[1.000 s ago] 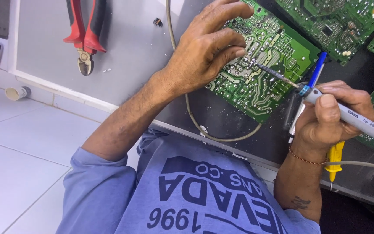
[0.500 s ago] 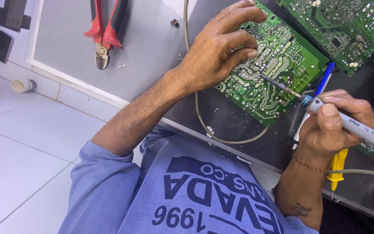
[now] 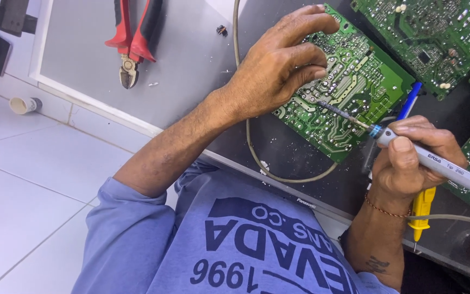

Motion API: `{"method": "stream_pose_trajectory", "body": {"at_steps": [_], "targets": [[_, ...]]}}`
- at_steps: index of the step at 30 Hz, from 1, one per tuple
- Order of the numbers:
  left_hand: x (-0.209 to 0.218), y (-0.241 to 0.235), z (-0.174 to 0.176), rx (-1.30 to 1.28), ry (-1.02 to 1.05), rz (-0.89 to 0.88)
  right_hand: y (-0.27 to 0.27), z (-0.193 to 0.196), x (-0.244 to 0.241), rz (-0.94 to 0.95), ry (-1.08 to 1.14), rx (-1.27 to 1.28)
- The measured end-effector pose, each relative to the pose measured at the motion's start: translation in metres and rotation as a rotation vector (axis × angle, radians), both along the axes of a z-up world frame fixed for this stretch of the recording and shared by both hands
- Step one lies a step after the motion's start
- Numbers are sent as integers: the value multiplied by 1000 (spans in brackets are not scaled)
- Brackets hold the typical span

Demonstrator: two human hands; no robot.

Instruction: The person uses a soldering iron and a desoldering pump to remove components from a green circuit board. They repeatedly apply the soldering iron to specific points on the board and use the pump to extract molten solder.

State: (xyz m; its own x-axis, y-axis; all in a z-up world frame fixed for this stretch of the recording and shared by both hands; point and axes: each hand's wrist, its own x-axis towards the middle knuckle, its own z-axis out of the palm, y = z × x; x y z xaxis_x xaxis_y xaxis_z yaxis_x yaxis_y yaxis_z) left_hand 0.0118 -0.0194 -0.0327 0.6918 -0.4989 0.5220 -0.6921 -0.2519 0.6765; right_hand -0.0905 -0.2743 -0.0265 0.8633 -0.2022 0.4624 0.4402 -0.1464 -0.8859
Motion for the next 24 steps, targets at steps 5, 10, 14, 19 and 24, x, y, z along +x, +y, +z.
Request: {"method": "stream_pose_trajectory", "body": {"at_steps": [5, 10, 14, 19, 24], "targets": [[-1, -2, 4, 24, -7, 4, -5, -2, -1, -126, 20, 26], [-1, -3, 8, 26, 19, -5, -7, -4, 0, -186, 20, 30], [-1, 0, 10, 11, 32, 21, -2, 0, 1, -155, 48, -20], [0, 0, 9, 5, 29, 14, 4, 5, -1, -150, 52, -103], [-1, -2, 8, 16, 14, 12, 3, 6, -1, -119, 47, -177]]}}
